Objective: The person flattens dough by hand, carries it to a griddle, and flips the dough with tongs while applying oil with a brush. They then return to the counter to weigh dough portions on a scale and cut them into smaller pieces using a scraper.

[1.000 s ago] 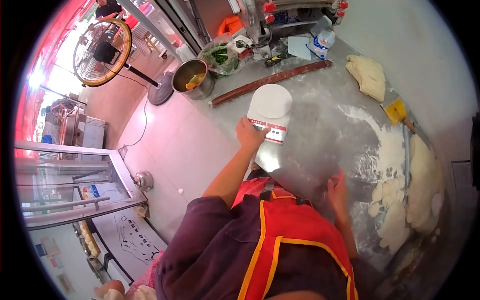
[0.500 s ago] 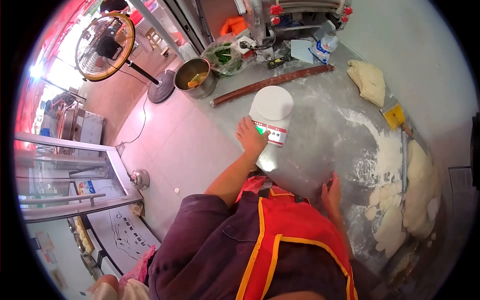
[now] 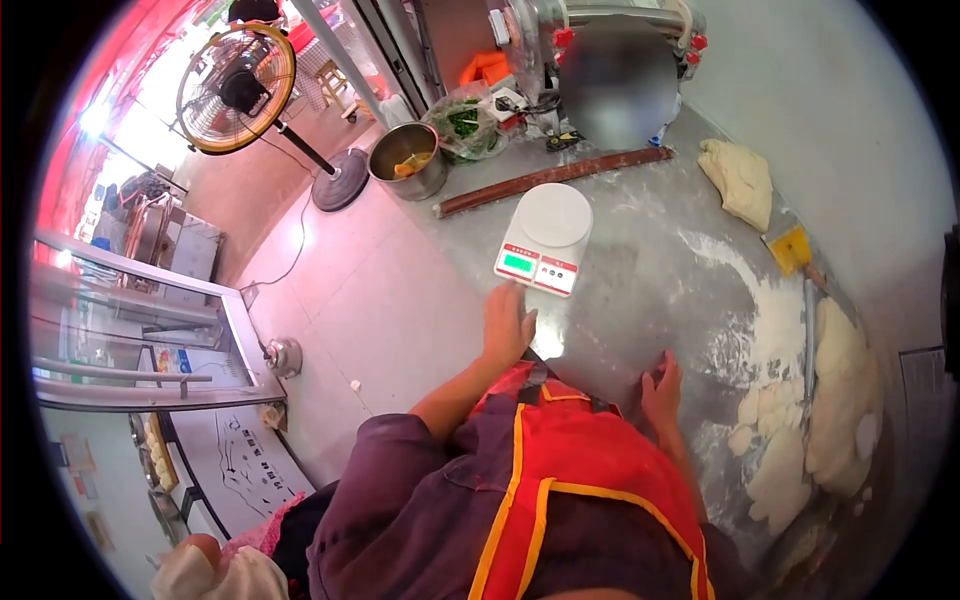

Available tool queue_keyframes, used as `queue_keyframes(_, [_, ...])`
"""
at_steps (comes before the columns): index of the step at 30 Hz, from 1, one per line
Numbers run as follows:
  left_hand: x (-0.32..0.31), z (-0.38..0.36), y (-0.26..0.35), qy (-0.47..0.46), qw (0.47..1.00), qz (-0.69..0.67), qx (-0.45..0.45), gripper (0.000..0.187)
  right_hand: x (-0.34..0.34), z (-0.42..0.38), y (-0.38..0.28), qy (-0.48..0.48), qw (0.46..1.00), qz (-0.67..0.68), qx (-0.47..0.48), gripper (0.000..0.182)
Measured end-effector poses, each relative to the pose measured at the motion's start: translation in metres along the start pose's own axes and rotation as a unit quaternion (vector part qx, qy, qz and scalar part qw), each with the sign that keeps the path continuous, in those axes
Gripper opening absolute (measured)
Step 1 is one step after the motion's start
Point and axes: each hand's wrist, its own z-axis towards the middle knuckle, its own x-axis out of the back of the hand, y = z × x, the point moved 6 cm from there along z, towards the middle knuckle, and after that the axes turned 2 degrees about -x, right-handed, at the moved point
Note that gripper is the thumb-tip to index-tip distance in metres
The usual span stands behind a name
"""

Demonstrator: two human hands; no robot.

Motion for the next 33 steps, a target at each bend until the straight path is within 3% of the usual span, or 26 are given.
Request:
queue_keyframes(7, [-0.013,-0.019,0.037,-0.116,0.986,-0.113,0.043,0.046,0.0,-0.001,0.003,0.009,0.999,-0.01,0.037,0.059])
queue_keyframes(15, [-0.046,-0.023,0.029,-0.112,0.993,-0.012,-0.044,0.046,-0.002,0.002,0.019,0.029,0.999,0.009,0.029,0.059])
queue_keyframes(20, [-0.037,-0.01,0.054,-0.191,0.982,0.012,-0.002,0.049,0.0,0.002,0.018,0.05,0.997,0.041,0.048,0.062])
queue_keyframes(24, [-0.048,0.008,0.074,-0.232,0.971,-0.055,0.024,0.054,0.001,0.006,0.02,-0.013,0.995,0.097,-0.024,0.061])
queue_keyframes(26, [-0.064,0.019,0.085,-0.239,0.968,-0.066,-0.031,0.056,0.01,0.011,0.022,-0.085,0.982,0.144,-0.092,0.059])
queue_keyframes(29, [-0.097,0.041,0.099,-0.223,0.962,-0.078,-0.138,0.058,0.063,0.045,0.032,-0.105,0.905,0.373,-0.177,0.058])
queue_keyframes(31, [-0.118,0.06,0.109,-0.218,0.957,-0.079,-0.172,0.057,0.112,0.089,0.064,0.006,0.899,0.418,-0.128,0.05])
queue_keyframes(33, [-0.135,0.077,0.115,-0.216,0.956,-0.08,-0.18,0.057,0.163,0.133,0.091,0.091,0.888,0.427,-0.144,0.045])
